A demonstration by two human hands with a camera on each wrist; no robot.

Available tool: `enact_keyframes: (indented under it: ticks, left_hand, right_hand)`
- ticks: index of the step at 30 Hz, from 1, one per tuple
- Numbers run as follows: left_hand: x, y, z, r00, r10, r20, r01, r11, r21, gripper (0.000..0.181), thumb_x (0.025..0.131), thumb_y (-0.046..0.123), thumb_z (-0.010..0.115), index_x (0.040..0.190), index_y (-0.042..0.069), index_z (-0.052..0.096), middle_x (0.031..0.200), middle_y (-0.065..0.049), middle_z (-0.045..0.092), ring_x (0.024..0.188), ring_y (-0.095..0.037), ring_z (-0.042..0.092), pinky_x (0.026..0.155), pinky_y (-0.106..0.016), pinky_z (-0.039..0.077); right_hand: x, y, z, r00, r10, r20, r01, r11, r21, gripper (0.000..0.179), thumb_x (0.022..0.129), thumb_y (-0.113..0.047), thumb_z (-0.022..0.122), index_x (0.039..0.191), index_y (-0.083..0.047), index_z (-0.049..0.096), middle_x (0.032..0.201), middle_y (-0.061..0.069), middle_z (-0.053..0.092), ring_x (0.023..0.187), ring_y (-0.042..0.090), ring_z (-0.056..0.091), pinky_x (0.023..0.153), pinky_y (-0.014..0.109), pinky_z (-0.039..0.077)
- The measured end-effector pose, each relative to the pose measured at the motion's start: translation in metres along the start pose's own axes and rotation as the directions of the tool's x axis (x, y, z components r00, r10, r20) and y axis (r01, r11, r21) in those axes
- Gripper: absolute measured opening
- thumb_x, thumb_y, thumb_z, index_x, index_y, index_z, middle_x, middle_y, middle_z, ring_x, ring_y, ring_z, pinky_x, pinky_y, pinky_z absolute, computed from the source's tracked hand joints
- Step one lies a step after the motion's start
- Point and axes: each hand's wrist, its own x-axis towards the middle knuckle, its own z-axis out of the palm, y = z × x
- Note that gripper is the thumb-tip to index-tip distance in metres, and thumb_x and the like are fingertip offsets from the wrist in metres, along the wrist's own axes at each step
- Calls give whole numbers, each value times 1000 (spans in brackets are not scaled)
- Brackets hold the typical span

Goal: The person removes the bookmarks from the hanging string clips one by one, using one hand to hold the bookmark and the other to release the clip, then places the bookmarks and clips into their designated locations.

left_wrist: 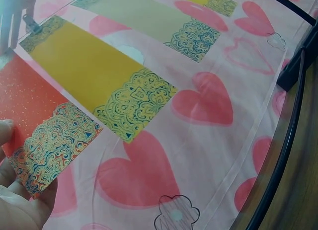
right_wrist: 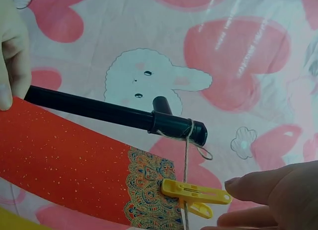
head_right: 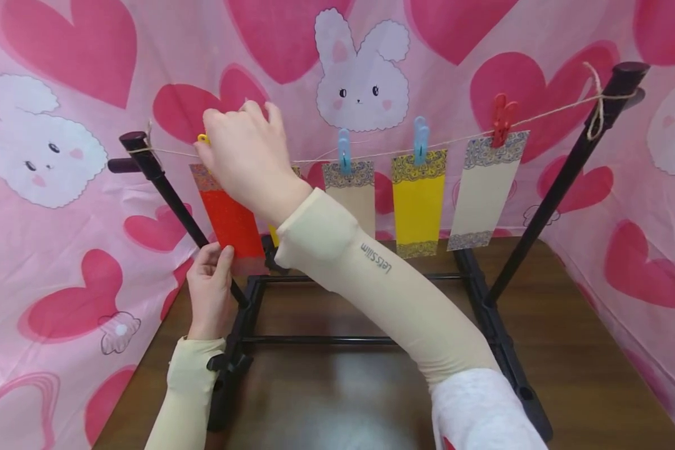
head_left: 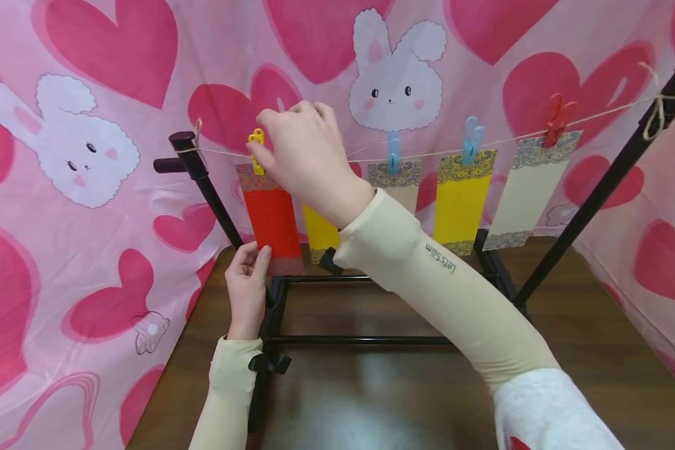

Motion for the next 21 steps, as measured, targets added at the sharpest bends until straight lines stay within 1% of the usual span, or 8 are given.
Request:
enact_keyframes:
  ticks: [3, 5, 6, 10, 16, 21]
  left_hand:
    - [0, -1, 0, 1000, 6, -7, -6, 1000, -5, 18, 101, 8, 69, 118, 3, 71, 105, -3, 75, 95, -17, 70, 89, -26, 58]
    - [0, -1, 0, 1000, 8, -12, -8, 1000, -7, 16, 101, 9, 69, 115, 4, 72, 103, -2, 75, 92, -16, 69, 86, -26, 59]
    - [0, -2, -1, 1000, 8, -14, -8, 1000, -9, 14, 101, 9, 69, 114, 5, 72, 101, -2, 75, 91, -16, 69, 84, -25, 59]
    - [0, -2, 0, 1000, 7, -20, -8, 1000, -13, 11, 101, 8, 69, 110, 9, 74, 96, -1, 75, 86, -14, 69, 79, -25, 59]
    - [0, -3, -2, 1000, -15, -22, 15, 1000, 13, 11, 102, 12, 68, 111, 8, 73, 96, -1, 74, 87, -16, 69, 81, -26, 60]
    - [1, -3, -3, 1000, -14, -20, 15, 1000, 17, 12, 102, 13, 68, 111, 7, 73, 95, -1, 74, 84, -16, 67, 77, -25, 59]
  right_hand:
    - [5, -3, 0, 997, 29, 72, -30, 999, 11, 38, 106, -45, 56, 134, -19, 65, 98, -5, 72, 120, 17, 60, 123, 45, 24]
    - [8, -3, 1, 994, 41, 97, -43, 999, 25, 35, 106, -45, 56, 128, -19, 65, 91, -5, 67, 114, 15, 62, 124, 48, 23]
    - [9, -3, 1, 993, 47, 105, -51, 998, 37, 35, 106, -45, 57, 127, -19, 65, 90, -5, 66, 112, 14, 63, 124, 49, 22]
    - [12, -3, 0, 990, 64, 122, -72, 995, 65, 33, 106, -44, 57, 128, -21, 65, 95, -6, 66, 106, 11, 64, 125, 50, 20]
    - [16, -3, 1, 990, 67, 122, -77, 994, 81, 27, 106, -43, 57, 120, -24, 69, 98, -7, 68, 102, 9, 64, 124, 49, 20]
    - [17, -2, 1, 993, 56, 104, -67, 993, 100, 28, 105, -43, 59, 124, -26, 71, 102, -9, 70, 103, 8, 64, 121, 46, 22]
